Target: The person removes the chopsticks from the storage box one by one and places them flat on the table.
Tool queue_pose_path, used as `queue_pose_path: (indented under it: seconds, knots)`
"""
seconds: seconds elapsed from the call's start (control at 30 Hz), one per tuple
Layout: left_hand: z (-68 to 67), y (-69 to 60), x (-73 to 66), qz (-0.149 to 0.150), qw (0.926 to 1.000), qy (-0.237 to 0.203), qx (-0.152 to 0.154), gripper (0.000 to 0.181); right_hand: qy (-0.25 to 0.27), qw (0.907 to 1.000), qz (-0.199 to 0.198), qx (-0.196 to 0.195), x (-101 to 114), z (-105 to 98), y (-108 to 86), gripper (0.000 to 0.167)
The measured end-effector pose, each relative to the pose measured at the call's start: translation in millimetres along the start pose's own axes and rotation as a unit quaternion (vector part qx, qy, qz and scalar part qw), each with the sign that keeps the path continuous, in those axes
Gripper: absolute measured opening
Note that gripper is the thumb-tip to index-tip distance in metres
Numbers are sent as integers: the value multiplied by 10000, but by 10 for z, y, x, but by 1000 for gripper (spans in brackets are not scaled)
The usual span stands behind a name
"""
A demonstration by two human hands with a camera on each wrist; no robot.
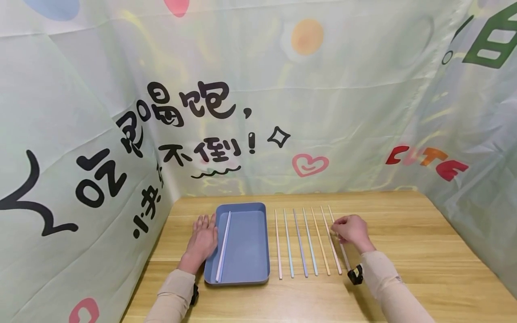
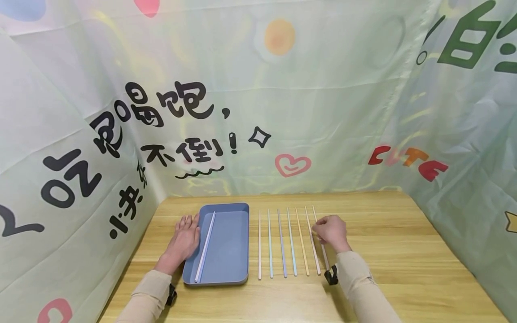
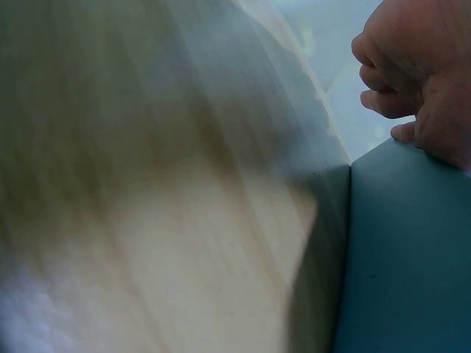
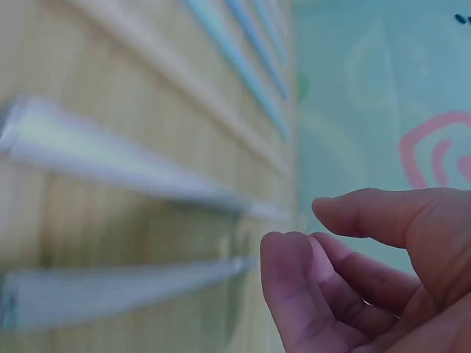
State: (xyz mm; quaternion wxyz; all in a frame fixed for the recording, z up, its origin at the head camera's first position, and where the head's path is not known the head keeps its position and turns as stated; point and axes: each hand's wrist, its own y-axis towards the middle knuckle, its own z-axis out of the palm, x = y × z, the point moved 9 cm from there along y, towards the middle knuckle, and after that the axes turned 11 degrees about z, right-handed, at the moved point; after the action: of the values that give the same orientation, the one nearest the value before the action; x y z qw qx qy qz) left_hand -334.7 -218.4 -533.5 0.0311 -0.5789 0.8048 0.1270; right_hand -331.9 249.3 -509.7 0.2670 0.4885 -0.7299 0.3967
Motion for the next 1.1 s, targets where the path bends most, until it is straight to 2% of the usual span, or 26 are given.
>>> queue_pose_path:
  seconds: [0.17,0.57,0.93,1.1]
  knots:
    - [-15,-12,2,-21,10000,-27,-4,57,244,9994,-151,168,233,190,-42,30]
    - [-38,-11,-23,21,10000,-32,-85,57,578,9970,-280,433,627,703,-144,25]
    - [-36,-9,-7,41,9999,30,-119,56,831,9931,-414,717,1016,1295,-326,19]
    - [-27,-5,-2,48,9997,205,-135,57,793,9909,-652,875,1183,1536,-436,21]
